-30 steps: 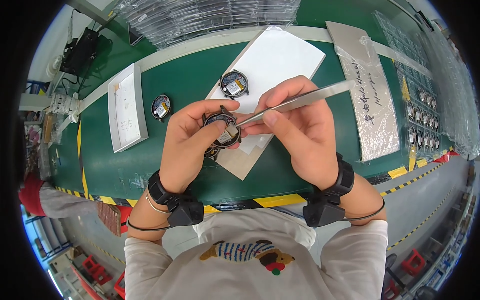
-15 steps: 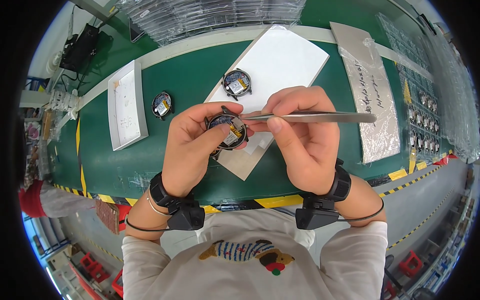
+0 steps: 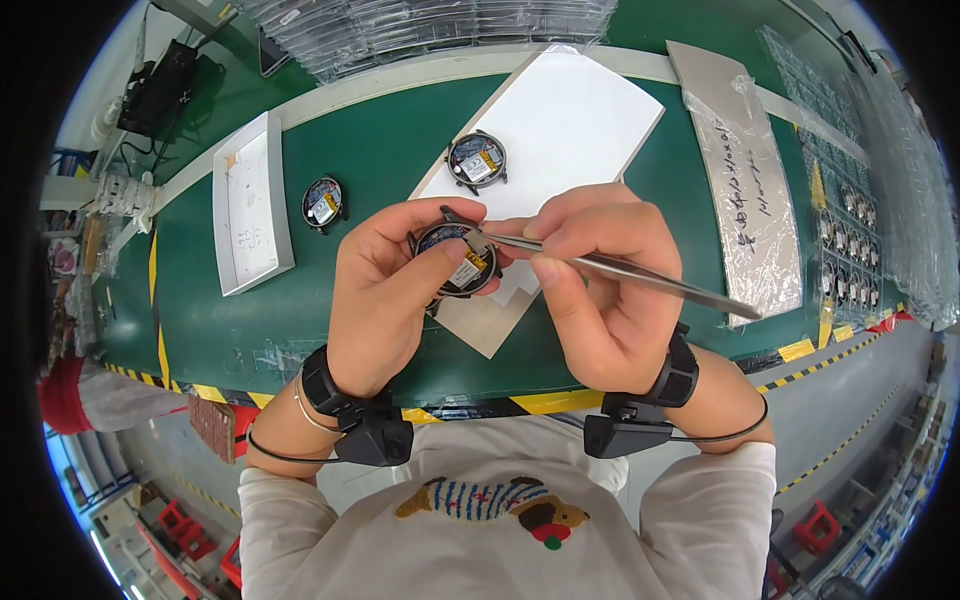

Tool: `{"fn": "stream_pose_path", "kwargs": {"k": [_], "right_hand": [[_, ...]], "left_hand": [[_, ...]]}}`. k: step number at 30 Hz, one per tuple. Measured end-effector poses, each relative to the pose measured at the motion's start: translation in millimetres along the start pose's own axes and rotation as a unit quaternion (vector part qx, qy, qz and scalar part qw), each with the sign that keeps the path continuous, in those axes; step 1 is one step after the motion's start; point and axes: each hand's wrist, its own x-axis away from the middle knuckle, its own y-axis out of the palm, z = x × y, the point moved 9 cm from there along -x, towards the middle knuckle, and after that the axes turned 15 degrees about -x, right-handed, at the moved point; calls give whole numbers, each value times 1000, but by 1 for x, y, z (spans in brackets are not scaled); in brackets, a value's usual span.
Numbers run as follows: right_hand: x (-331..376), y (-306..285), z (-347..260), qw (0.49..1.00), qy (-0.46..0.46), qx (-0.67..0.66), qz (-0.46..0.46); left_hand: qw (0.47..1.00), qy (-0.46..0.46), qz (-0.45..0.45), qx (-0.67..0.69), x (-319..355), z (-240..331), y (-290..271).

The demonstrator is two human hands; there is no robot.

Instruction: The person picks up a watch and applies small adhesive strips to the internal components using tweezers, repeating this for several watches. Once finished, the person places the watches into a plastic tray and moves the tray to a stack.

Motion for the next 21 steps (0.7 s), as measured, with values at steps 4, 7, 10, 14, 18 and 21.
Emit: {"fn": "stream_pose_path", "kwargs": {"k": [4,7,10,14,18,21], "right_hand": [[-1,6,-6,998,-22,35,-42],[3,22,-14,982,-61,124,-128],[2,17,-17,982,-51,135,-121],[0,-4,-5,983,-3,164,-82],[0,-22,8,986,49,154,-38],[-2,-22,16,990,68,119,-23]], "left_hand": [[1000,-16,9,-19,0,-2,-2],[998,-57,14,-20,-2,-5,-9],[996,-48,15,-75,-3,6,-18],[992,13,45,-116,-3,26,-36],[987,34,28,-155,1,42,-46],[981,13,-14,-195,6,42,-45]]}}
